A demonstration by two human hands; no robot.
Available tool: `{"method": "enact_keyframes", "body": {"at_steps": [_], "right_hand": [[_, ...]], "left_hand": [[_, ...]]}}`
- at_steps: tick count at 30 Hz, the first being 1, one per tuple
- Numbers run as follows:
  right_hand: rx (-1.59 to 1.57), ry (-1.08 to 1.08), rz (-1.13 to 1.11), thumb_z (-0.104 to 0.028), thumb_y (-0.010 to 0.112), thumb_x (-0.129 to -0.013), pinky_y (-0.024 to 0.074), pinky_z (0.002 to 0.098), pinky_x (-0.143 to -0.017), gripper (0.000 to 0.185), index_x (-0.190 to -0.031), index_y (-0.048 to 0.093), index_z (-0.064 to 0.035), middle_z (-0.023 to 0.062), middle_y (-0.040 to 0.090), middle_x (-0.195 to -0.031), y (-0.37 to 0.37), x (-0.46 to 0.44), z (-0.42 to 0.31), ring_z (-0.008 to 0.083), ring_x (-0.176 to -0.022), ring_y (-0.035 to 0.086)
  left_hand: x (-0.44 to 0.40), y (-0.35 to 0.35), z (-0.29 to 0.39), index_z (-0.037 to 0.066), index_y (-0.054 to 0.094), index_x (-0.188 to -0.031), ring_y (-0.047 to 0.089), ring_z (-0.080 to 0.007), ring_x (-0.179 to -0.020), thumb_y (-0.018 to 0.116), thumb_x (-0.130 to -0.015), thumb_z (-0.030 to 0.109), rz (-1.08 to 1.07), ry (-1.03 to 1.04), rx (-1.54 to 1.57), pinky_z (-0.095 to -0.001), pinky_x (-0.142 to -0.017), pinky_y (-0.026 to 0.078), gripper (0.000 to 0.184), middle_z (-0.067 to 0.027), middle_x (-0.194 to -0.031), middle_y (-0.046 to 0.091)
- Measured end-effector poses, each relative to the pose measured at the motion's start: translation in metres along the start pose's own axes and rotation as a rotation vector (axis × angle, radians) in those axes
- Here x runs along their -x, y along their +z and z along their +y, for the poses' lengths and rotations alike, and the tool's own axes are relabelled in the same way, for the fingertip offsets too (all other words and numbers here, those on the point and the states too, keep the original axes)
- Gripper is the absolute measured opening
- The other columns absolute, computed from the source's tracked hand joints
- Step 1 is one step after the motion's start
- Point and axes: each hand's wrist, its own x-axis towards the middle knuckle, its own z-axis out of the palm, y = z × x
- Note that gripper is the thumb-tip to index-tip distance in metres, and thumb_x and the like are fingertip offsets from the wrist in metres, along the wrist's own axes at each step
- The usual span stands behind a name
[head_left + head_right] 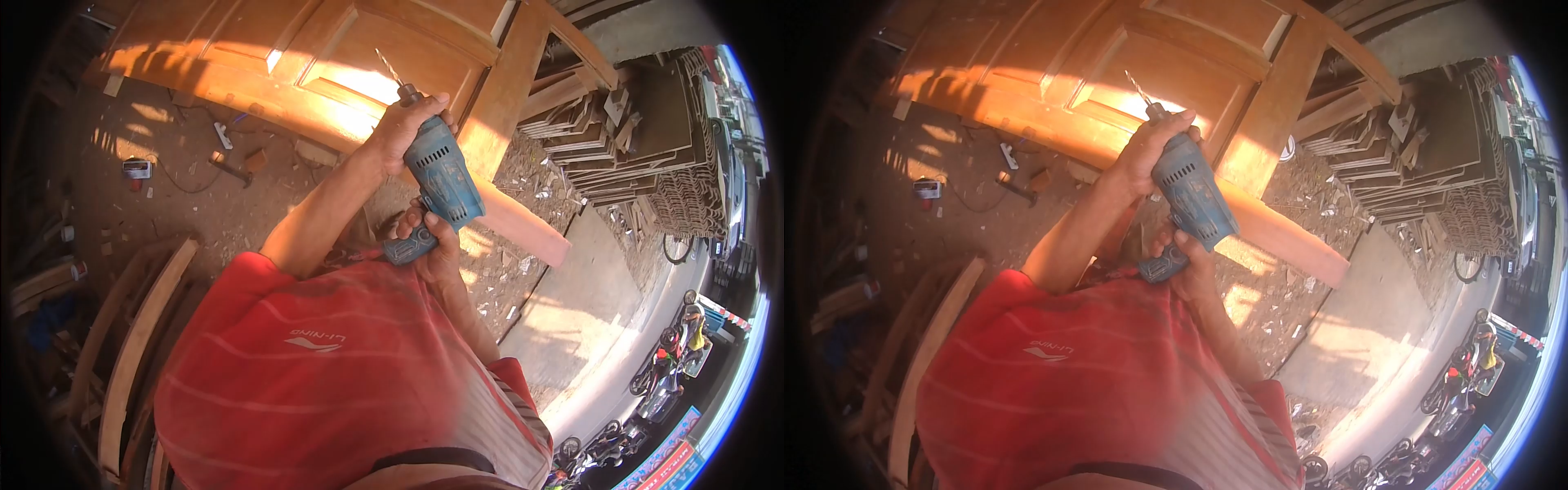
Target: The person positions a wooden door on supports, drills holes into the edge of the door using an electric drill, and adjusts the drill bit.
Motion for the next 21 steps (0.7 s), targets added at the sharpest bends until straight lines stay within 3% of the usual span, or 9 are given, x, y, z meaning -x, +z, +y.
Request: {"method": "enact_keyframes", "body": {"at_steps": [8,10,17,20,21], "right_hand": [[0.024,-0.020,-0.050,-0.022,0.070,-0.090,0.0552,0.0319,-0.079,0.052,-0.130,0.052,0.0058,0.0107,0.061,-0.101,0.003,-0.008,-0.004,0.0205,-0.086,0.062],[0.010,0.008,-0.044,-0.021,0.070,-0.090,0.0552,0.0320,-0.079,0.052,-0.131,0.051,0.0055,0.0105,0.061,-0.101,0.001,-0.013,-0.006,0.0205,-0.087,0.062],[-0.006,0.032,-0.040,-0.020,0.069,-0.090,0.0552,0.0332,-0.078,0.059,-0.138,0.047,0.0064,0.0097,0.061,-0.100,-0.003,-0.017,-0.005,0.0208,-0.087,0.062],[0.029,-0.003,-0.111,-0.021,0.069,-0.089,0.0552,0.0355,-0.078,0.064,-0.141,0.045,0.0071,0.0104,0.061,-0.100,-0.006,-0.019,-0.005,0.0211,-0.086,0.063],[0.029,-0.003,-0.112,-0.021,0.069,-0.089,0.0552,0.0355,-0.078,0.064,-0.141,0.045,0.0071,0.0104,0.061,-0.100,-0.006,-0.019,-0.006,0.0211,-0.086,0.063]], "left_hand": [[-0.013,-0.010,-0.005,0.005,0.065,-0.089,0.068,-0.0185,-0.069,0.077,-0.093,0.033,0.011,-0.024,-0.007,-0.0355,-0.063,0.062,0.031,-0.0102,-0.081,0.068],[-0.022,-0.020,-0.009,0.005,0.065,-0.089,0.068,-0.0186,-0.069,0.076,-0.093,0.033,-0.008,-0.130,0.100,-0.0357,-0.063,0.062,0.031,-0.0100,-0.081,0.068],[-0.025,-0.025,-0.016,0.006,0.065,-0.089,0.068,-0.0188,-0.068,0.072,-0.095,0.038,0.009,-0.090,0.052,-0.0367,-0.064,0.062,0.034,-0.0097,-0.079,0.067],[-0.023,-0.024,-0.015,0.004,0.064,-0.098,0.070,-0.0210,-0.076,0.066,-0.099,0.045,0.023,0.007,0.079,-0.0398,-0.073,0.063,0.041,-0.0128,-0.087,0.069],[-0.020,-0.025,-0.013,0.005,0.061,-0.111,0.068,-0.0239,-0.094,0.062,-0.101,0.048,0.054,0.031,0.245,-0.0441,-0.084,0.060,0.044,-0.0151,-0.102,0.068]]}}
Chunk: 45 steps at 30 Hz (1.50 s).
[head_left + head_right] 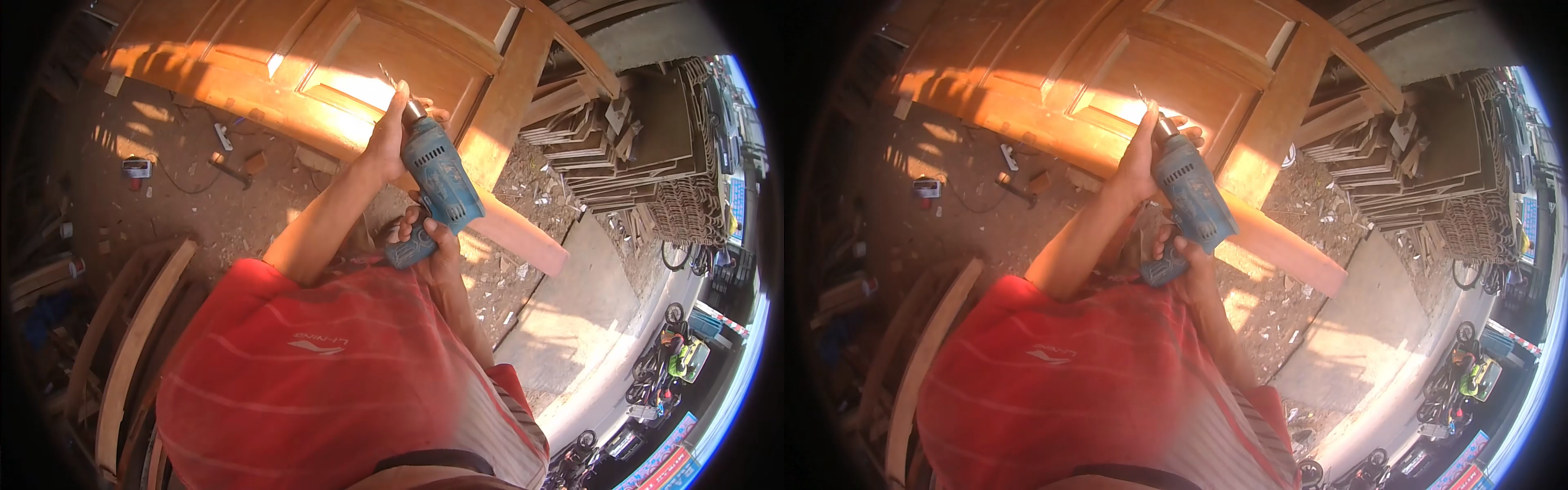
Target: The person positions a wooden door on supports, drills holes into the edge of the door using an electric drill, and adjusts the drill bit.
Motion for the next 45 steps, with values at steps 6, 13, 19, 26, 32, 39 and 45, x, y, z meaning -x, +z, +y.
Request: {"method": "enact_keyframes", "body": {"at_steps": [6,13,19,26,32,39,45], "right_hand": [[0.083,-0.005,0.024,-0.022,0.070,-0.087,0.0551,0.0378,-0.078,0.071,-0.145,0.041,0.0077,0.0119,0.063,-0.101,0.008,0.007,-0.002,0.0218,-0.083,0.063],[0.080,0.006,0.026,-0.022,0.069,-0.087,0.0554,0.0383,-0.077,0.070,-0.145,0.042,0.0071,0.0120,0.064,-0.101,0.006,0.006,-0.001,0.0217,-0.083,0.063],[0.082,-0.001,0.020,-0.022,0.069,-0.088,0.0564,0.0392,-0.078,0.068,-0.144,0.043,0.0068,0.0125,0.064,-0.104,0.007,0.003,-0.003,0.0217,-0.085,0.064],[0.144,-0.009,-0.030,-0.021,0.068,-0.091,0.0570,0.0388,-0.080,0.066,-0.145,0.042,0.0067,0.0138,0.065,-0.107,0.009,0.003,-0.003,0.0207,-0.087,0.064],[0.127,-0.007,-0.012,-0.024,0.070,-0.092,0.0560,0.0380,-0.077,0.066,-0.144,0.043,0.0065,0.0109,0.064,-0.101,0.009,0.004,-0.001,0.0203,-0.085,0.064],[0.051,-0.003,0.003,-0.025,0.070,-0.093,0.0552,0.0376,-0.073,0.063,-0.142,0.045,0.0060,0.0071,0.062,-0.091,0.009,0.006,0.002,0.0198,-0.079,0.063],[0.113,0.001,0.008,-0.028,0.072,-0.092,0.0552,0.0379,-0.073,0.065,-0.142,0.046,0.0045,0.0068,0.061,-0.091,0.011,0.003,-0.001,0.0194,-0.080,0.062]], "left_hand": [[-0.015,-0.003,0.020,0.003,0.056,-0.133,0.057,-0.0261,-0.127,0.053,-0.107,0.046,0.198,0.267,-0.018,-0.0462,-0.109,0.048,0.050,-0.0162,-0.127,0.064],[-0.020,-0.015,0.027,-0.002,0.047,-0.146,0.055,-0.0263,-0.131,0.050,-0.106,0.052,0.147,0.366,-0.197,-0.0422,-0.111,0.045,0.067,-0.0162,-0.136,0.061],[0.002,-0.016,0.015,0.001,0.056,-0.127,0.066,-0.0245,-0.108,0.055,-0.099,0.065,-0.081,0.034,-0.109,-0.0403,-0.093,0.056,0.070,-0.0204,-0.116,0.069],[-0.009,-0.018,0.012,0.006,0.065,-0.100,0.072,-0.0266,-0.093,0.069,-0.097,0.052,-0.015,-0.150,-0.114,-0.0435,-0.083,0.062,0.046,-0.0131,-0.101,0.072],[-0.002,-0.009,0.007,0.003,0.062,-0.097,0.073,-0.0234,-0.077,0.074,-0.094,0.036,-0.060,-0.190,-0.006,-0.0414,-0.071,0.064,0.035,-0.0130,-0.092,0.073],[-0.001,-0.012,0.004,0.004,0.062,-0.099,0.073,-0.0228,-0.077,0.068,-0.096,0.027,-0.015,-0.200,-0.025,-0.0412,-0.071,0.064,0.023,-0.0128,-0.093,0.073],[-0.007,-0.017,0.003,0.005,0.062,-0.099,0.072,-0.0213,-0.075,0.067,-0.096,0.027,-0.046,-0.239,-0.001,-0.0393,-0.070,0.064,0.023,-0.0117,-0.091,0.072]]}}
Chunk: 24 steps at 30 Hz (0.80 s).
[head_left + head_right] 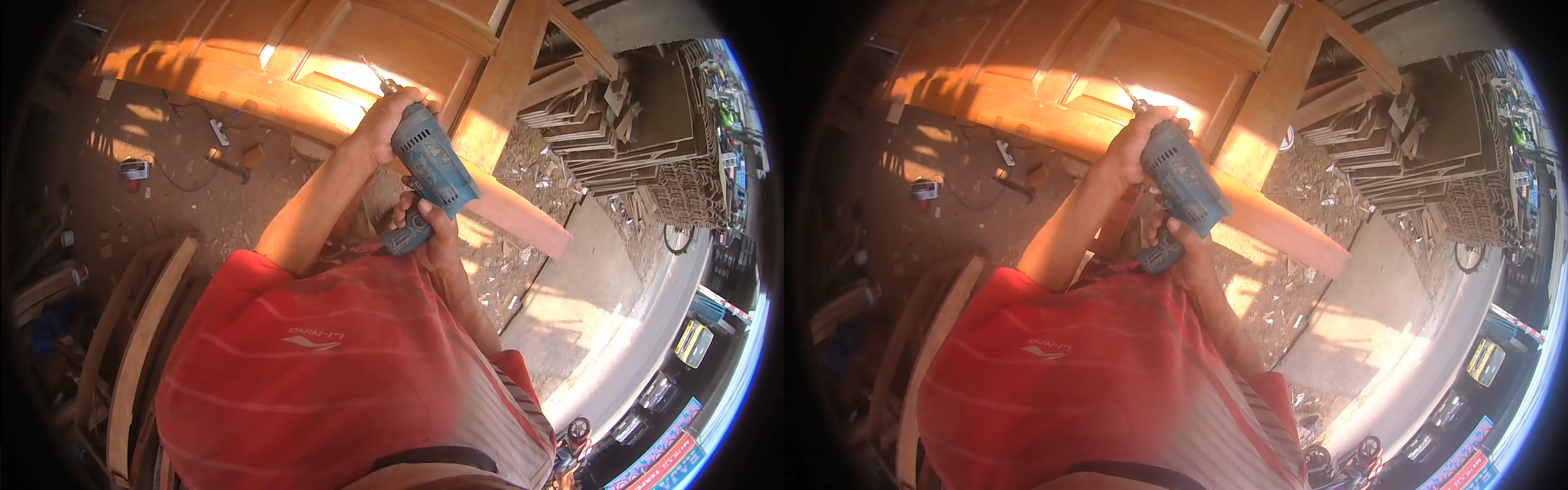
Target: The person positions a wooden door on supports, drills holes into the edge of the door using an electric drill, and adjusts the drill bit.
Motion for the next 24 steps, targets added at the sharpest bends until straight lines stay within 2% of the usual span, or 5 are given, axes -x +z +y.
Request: {"method": "enact_keyframes", "body": {"at_steps": [5,7,10,21,24], "right_hand": [[-0.154,0.095,-0.015,-0.030,0.071,-0.092,0.0547,0.0367,-0.077,0.067,-0.145,0.044,0.0020,0.0075,0.060,-0.100,-0.005,-0.002,0.001,0.0191,-0.086,0.061],[-0.128,0.090,-0.023,-0.030,0.071,-0.092,0.0543,0.0368,-0.078,0.068,-0.145,0.044,0.0025,0.0076,0.060,-0.100,-0.010,-0.002,0.003,0.0192,-0.086,0.061],[-0.107,0.084,-0.032,-0.031,0.071,-0.091,0.0537,0.0370,-0.079,0.070,-0.145,0.044,0.0040,0.0079,0.059,-0.101,-0.011,-0.004,0.002,0.0197,-0.087,0.061],[-0.266,0.122,-0.082,-0.038,0.075,-0.085,0.0510,0.0355,-0.080,0.077,-0.142,0.048,0.0067,0.0126,0.060,-0.108,-0.016,-0.007,0.002,0.0233,-0.093,0.059],[-0.289,0.123,-0.161,-0.047,0.078,-0.084,0.0505,0.0368,-0.080,0.085,-0.144,0.046,0.0046,0.0141,0.059,-0.114,-0.016,-0.008,0.002,0.0234,-0.096,0.058]], "left_hand": [[0.001,0.004,0.000,0.005,0.063,-0.099,0.071,-0.0199,-0.073,0.069,-0.095,0.030,0.012,0.022,-0.046,-0.0372,-0.068,0.063,0.026,-0.0104,-0.089,0.072],[0.003,0.007,-0.003,0.005,0.064,-0.097,0.071,-0.0196,-0.074,0.071,-0.095,0.032,0.121,0.092,-0.069,-0.0367,-0.067,0.063,0.029,-0.0098,-0.087,0.071],[0.010,0.016,-0.004,0.005,0.065,-0.097,0.071,-0.0193,-0.074,0.073,-0.094,0.034,0.116,0.188,-0.079,-0.0368,-0.067,0.062,0.030,-0.0096,-0.087,0.071],[0.008,0.011,-0.005,0.005,0.066,-0.099,0.072,-0.0203,-0.076,0.072,-0.095,0.034,0.108,0.206,-0.010,-0.0381,-0.069,0.063,0.030,-0.0102,-0.090,0.074],[0.006,0.005,-0.006,0.008,0.065,-0.100,0.072,-0.0227,-0.083,0.071,-0.096,0.033,0.074,0.168,0.006,-0.0416,-0.073,0.064,0.026,-0.0105,-0.094,0.073]]}}
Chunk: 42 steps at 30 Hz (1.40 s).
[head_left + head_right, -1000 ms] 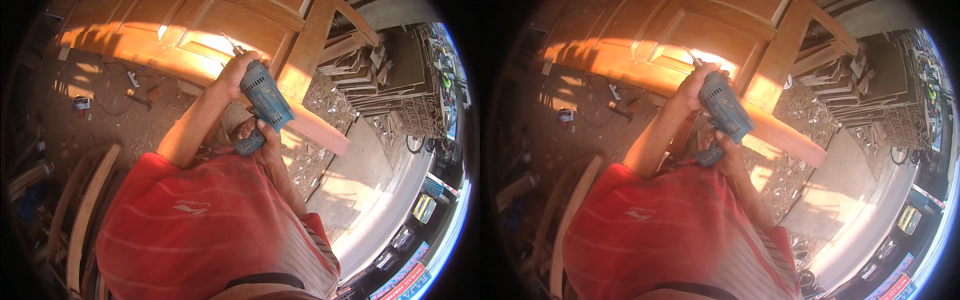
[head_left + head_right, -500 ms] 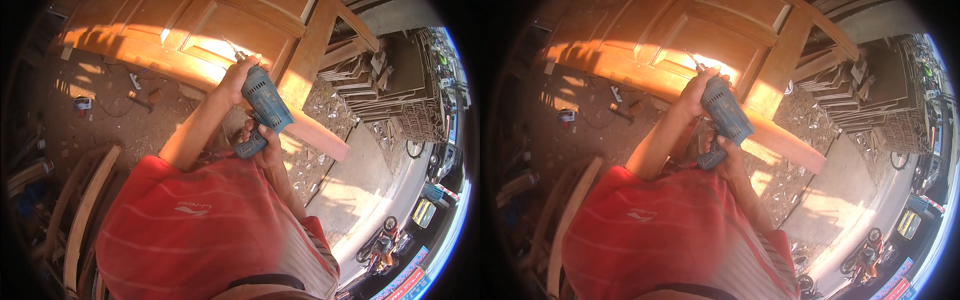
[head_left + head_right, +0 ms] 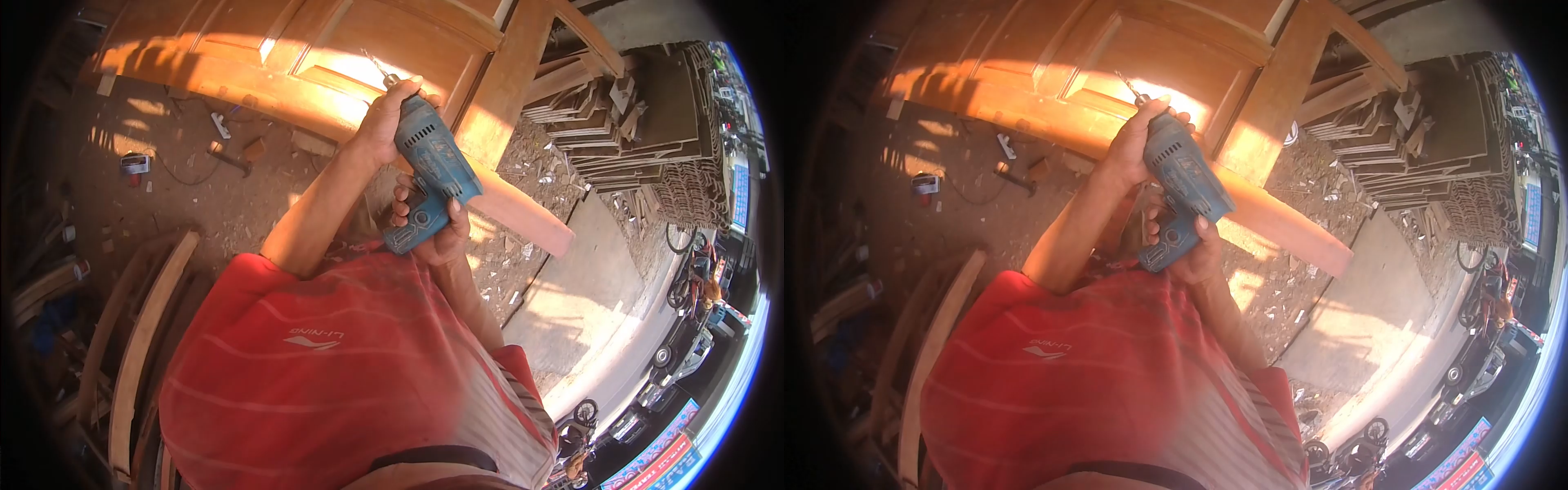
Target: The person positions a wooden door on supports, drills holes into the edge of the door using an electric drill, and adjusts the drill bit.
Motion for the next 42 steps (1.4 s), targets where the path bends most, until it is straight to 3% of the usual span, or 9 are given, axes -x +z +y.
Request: {"method": "enact_keyframes", "body": {"at_steps": [6,8,9,19,23,25,32,34,42], "right_hand": [[-0.058,-0.153,-0.019,-0.059,0.083,-0.079,0.0508,0.0397,-0.083,0.101,-0.150,0.041,-0.0008,0.0128,0.056,-0.127,0.003,-0.001,0.005,0.0228,-0.101,0.057],[-0.144,-0.152,-0.100,-0.044,0.080,-0.085,0.0554,0.0373,-0.079,0.081,-0.145,0.046,-0.0022,0.0162,0.056,-0.135,-0.007,-0.001,0.009,0.0231,-0.107,0.058],[-0.143,-0.152,-0.102,-0.044,0.080,-0.085,0.0554,0.0373,-0.079,0.081,-0.145,0.046,-0.0022,0.0162,0.056,-0.135,-0.011,0.000,0.009,0.0231,-0.107,0.058],[0.013,-0.098,0.099,-0.034,0.083,-0.082,0.0577,0.0365,-0.081,0.076,-0.141,0.049,-0.0011,0.0128,0.058,-0.124,0.003,0.012,0.003,0.0236,-0.101,0.062],[0.019,-0.070,0.166,-0.033,0.083,-0.082,0.0576,0.0362,-0.080,0.075,-0.139,0.050,0.0011,0.0130,0.060,-0.121,0.011,0.014,0.002,0.0242,-0.096,0.065],[0.100,-0.073,0.170,-0.031,0.082,-0.083,0.0573,0.0362,-0.081,0.072,-0.139,0.050,0.0017,0.0126,0.062,-0.118,0.012,0.016,0.004,0.0240,-0.096,0.065],[0.264,-0.152,0.287,-0.020,0.075,-0.088,0.0551,0.0355,-0.083,0.055,-0.134,0.053,0.0031,0.0113,0.065,-0.109,0.026,0.017,0.009,0.0223,-0.096,0.065],[0.245,-0.140,0.290,-0.019,0.075,-0.088,0.0549,0.0352,-0.082,0.054,-0.133,0.054,0.0033,0.0111,0.065,-0.107,0.025,0.018,0.009,0.0221,-0.095,0.065],[0.214,-0.134,0.299,-0.019,0.076,-0.089,0.0549,0.0349,-0.078,0.053,-0.131,0.054,0.0041,0.0093,0.064,-0.100,0.027,0.016,0.009,0.0211,-0.089,0.064]], "left_hand": [[-0.004,-0.001,-0.005,0.005,0.064,-0.103,0.072,-0.0251,-0.087,0.065,-0.100,0.036,-0.087,-0.040,0.016,-0.0417,-0.078,0.062,0.031,-0.0106,-0.092,0.071],[-0.002,0.000,-0.006,0.004,0.065,-0.103,0.072,-0.0250,-0.087,0.064,-0.100,0.037,-0.088,-0.034,-0.007,-0.0408,-0.078,0.062,0.034,-0.0106,-0.091,0.070],[-0.001,0.000,-0.007,0.005,0.064,-0.104,0.072,-0.0249,-0.087,0.064,-0.100,0.036,-0.071,-0.022,-0.005,-0.0414,-0.078,0.062,0.031,-0.0107,-0.092,0.070],[0.010,0.009,-0.009,0.013,0.060,-0.101,0.072,-0.0260,-0.091,0.065,-0.101,0.033,-0.029,-0.001,0.080,-0.0450,-0.076,0.064,0.021,-0.0112,-0.098,0.070],[0.007,0.006,-0.009,0.012,0.060,-0.099,0.072,-0.0264,-0.090,0.066,-0.100,0.034,-0.057,0.026,0.049,-0.0444,-0.076,0.063,0.022,-0.0127,-0.097,0.070],[0.006,0.009,-0.009,0.009,0.056,-0.097,0.073,-0.0243,-0.078,0.074,-0.095,0.039,-0.021,0.086,-0.003,-0.0424,-0.070,0.065,0.035,-0.0152,-0.091,0.073],[0.012,0.014,-0.007,0.006,0.058,-0.099,0.071,-0.0208,-0.074,0.072,-0.096,0.039,-0.044,0.054,-0.064,-0.0365,-0.068,0.062,0.035,-0.0129,-0.087,0.072],[0.015,0.020,-0.006,0.006,0.058,-0.102,0.070,-0.0197,-0.072,0.070,-0.098,0.038,0.047,0.108,-0.121,-0.0351,-0.067,0.061,0.035,-0.0116,-0.087,0.071],[0.009,0.017,-0.009,0.007,0.057,-0.103,0.070,-0.0192,-0.075,0.066,-0.101,0.033,-0.003,0.093,-0.097,-0.0355,-0.069,0.062,0.028,-0.0109,-0.089,0.071]]}}
